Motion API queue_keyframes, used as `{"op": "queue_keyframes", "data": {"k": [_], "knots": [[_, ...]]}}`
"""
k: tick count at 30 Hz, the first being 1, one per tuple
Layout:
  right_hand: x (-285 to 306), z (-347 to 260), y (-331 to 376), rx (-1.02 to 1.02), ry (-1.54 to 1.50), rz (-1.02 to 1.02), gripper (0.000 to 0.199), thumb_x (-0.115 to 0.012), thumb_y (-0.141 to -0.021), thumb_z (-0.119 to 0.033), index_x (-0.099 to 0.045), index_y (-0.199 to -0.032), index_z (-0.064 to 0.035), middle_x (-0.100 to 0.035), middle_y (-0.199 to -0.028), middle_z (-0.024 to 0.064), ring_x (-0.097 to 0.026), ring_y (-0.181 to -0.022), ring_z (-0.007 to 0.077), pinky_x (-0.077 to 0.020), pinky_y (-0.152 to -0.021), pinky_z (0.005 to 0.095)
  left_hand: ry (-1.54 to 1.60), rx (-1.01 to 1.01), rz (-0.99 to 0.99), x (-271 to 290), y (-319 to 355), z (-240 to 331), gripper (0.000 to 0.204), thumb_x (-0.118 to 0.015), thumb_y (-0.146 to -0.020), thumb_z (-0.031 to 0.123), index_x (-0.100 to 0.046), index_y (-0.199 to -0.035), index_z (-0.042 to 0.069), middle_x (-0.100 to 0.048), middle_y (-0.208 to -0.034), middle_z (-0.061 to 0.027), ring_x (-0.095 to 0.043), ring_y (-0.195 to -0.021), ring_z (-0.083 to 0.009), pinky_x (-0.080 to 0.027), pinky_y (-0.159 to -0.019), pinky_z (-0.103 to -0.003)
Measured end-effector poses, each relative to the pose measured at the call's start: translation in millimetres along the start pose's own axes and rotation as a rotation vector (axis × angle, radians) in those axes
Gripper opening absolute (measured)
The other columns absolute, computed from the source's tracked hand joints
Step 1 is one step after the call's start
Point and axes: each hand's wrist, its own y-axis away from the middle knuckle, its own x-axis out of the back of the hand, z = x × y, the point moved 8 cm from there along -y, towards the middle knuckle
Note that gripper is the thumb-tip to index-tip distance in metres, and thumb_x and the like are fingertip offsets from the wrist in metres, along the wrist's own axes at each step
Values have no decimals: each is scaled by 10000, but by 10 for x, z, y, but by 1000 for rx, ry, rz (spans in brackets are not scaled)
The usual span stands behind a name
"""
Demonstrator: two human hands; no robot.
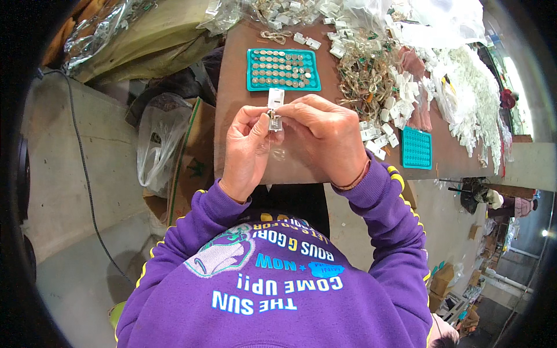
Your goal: The person repeatedly picks small white LED light units from a pile on the table, inserts a small metal component into each unit, and places the assembled units into a teal tray. The person continues this cycle throughout the clip.
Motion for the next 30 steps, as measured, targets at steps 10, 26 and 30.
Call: {"op": "queue_keyframes", "data": {"k": [10, 26, 30], "knots": [[-86, 64, -10, -36, -106, 23, 178, -697, -724, 10, -699, -881, -74, -665, -776, 80, -660, -674, 228, -527, -577, 299, 55, 48, 9, 22, 3, -28, 128, -600, -964, 137, -554, -1022, 32, -654, -898, -73, -626, -724, -124, -528, -665, -257], [-224, 1385, -216, -120, 282, -5, 110, -682, -809, -136, -733, -898, -96, -642, -827, 91, -643, -753, 287, -513, -677, 371, 65, 47, 21, 39, 3, -40, 170, -554, -989, 157, -520, -1087, 22, -668, -965, -136, -636, -758, -143, -532, -698, -270], [-243, 1437, -187, -126, 251, 20, 94, -718, -770, -132, -732, -858, -103, -639, -810, 80, -642, -732, 274, -513, -666, 362, 80, 33, 14, 36, 2, -33, 165, -546, -993, 160, -522, -1088, 27, -664, -968, -131, -631, -770, -140, -529, -707, -269]]}}
